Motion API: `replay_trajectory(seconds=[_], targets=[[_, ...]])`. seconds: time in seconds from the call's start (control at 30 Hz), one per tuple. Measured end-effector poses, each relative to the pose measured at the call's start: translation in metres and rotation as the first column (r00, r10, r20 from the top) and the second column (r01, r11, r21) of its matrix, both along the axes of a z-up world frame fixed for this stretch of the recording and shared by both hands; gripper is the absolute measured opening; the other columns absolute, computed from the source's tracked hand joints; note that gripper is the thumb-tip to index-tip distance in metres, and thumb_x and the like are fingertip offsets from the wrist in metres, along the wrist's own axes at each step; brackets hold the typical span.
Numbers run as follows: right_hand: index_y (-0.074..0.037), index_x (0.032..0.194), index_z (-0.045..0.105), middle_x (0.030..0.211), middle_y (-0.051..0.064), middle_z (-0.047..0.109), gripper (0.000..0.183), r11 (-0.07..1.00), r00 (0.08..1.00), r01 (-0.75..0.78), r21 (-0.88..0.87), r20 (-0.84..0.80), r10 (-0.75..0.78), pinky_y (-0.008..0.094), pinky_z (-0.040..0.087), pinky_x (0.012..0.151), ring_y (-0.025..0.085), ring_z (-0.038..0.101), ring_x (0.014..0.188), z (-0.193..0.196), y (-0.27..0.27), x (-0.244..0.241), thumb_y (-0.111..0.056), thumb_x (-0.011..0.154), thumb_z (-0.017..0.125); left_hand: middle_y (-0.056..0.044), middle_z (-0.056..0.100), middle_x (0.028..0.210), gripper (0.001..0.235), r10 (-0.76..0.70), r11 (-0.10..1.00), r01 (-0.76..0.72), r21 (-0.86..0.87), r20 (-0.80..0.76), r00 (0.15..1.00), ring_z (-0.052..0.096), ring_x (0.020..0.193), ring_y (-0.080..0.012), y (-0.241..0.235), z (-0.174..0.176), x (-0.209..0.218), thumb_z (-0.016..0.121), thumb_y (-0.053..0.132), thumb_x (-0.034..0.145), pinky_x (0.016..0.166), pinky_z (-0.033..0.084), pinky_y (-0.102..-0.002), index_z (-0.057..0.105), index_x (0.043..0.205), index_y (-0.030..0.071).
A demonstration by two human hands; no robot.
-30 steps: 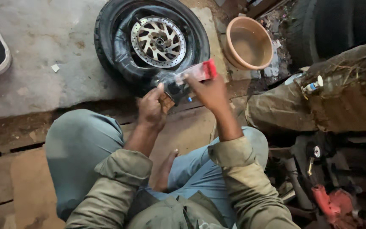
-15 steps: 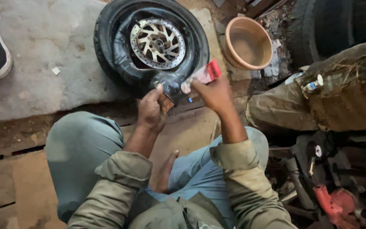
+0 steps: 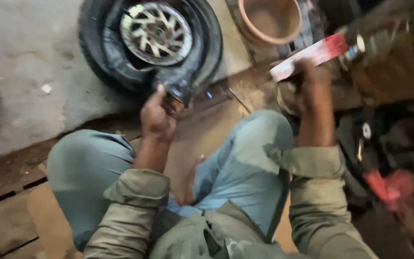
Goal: The person sits on the floor and uses a red power tool to grind the surface of a black rubber tire patch. They then apply a red paste from a tube onto the patch and insert a small blue valve stem into the tire.
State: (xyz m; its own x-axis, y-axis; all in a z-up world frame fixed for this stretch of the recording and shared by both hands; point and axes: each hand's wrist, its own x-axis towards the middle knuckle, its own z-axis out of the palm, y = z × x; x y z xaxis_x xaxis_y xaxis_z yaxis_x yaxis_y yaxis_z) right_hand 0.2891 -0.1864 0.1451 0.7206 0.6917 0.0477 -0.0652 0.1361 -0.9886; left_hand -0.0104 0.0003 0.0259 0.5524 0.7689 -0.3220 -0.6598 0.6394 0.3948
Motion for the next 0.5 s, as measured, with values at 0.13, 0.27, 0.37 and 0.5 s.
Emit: replay_trajectory(seconds=[0.13, 0.27, 0.37, 0.5], targets=[[0.005, 0.105, 0.066, 0.091, 0.013, 0.073, 0.023, 0.94, 0.97, 0.242, -0.24, 0.094, -0.226, 0.035, 0.058, 0.07, 0.023, 0.072, 0.077, -0.059, -0.065, 0.049, -0.016, 0.097, 0.069, -0.01, 0.071, 0.1, 0.03, -0.102, 0.994, 0.102, 0.046, -0.001, 0.995, 0.067, 0.083, -0.0247, -0.002, -0.008, 0.003, 0.054, 0.027, 0.108, 0.074, 0.055, -0.039, 0.067, 0.118, 0.002], [-0.002, 0.113, 0.064, 0.093, 0.006, 0.073, 0.03, 0.835, 0.961, 0.203, -0.511, 0.266, -0.071, 0.031, 0.057, 0.066, 0.013, 0.07, 0.075, -0.147, -0.124, 0.04, -0.015, 0.089, 0.075, -0.007, 0.072, 0.097, 0.037, -0.243, 0.966, 0.249, 0.072, -0.079, 0.967, 0.065, 0.079, -0.0233, 0.015, -0.012, 0.015, 0.047, 0.037, 0.108, 0.068, 0.053, -0.037, 0.067, 0.117, 0.008], [-0.005, 0.117, 0.066, 0.091, 0.008, 0.073, 0.034, 0.661, 0.965, 0.257, -0.705, 0.226, -0.134, 0.034, 0.057, 0.062, 0.016, 0.068, 0.07, -0.194, -0.174, 0.016, -0.016, 0.084, 0.069, -0.009, 0.07, 0.113, 0.035, -0.246, 0.953, 0.239, 0.185, 0.017, 0.969, 0.063, 0.093, -0.0218, 0.03, -0.027, 0.029, 0.046, 0.03, 0.116, 0.082, 0.052, -0.035, 0.066, 0.128, 0.004], [-0.002, 0.116, 0.069, 0.095, 0.012, 0.074, 0.036, 0.568, 0.956, 0.272, -0.777, 0.149, -0.253, 0.037, 0.056, 0.069, 0.022, 0.069, 0.077, -0.225, -0.213, -0.012, -0.018, 0.085, 0.072, -0.008, 0.064, 0.106, 0.035, -0.36, 0.899, 0.335, 0.282, 0.039, 0.932, 0.058, 0.094, -0.0221, 0.043, -0.042, 0.053, 0.048, 0.033, 0.126, 0.088, 0.048, -0.035, 0.063, 0.118, 0.003]])
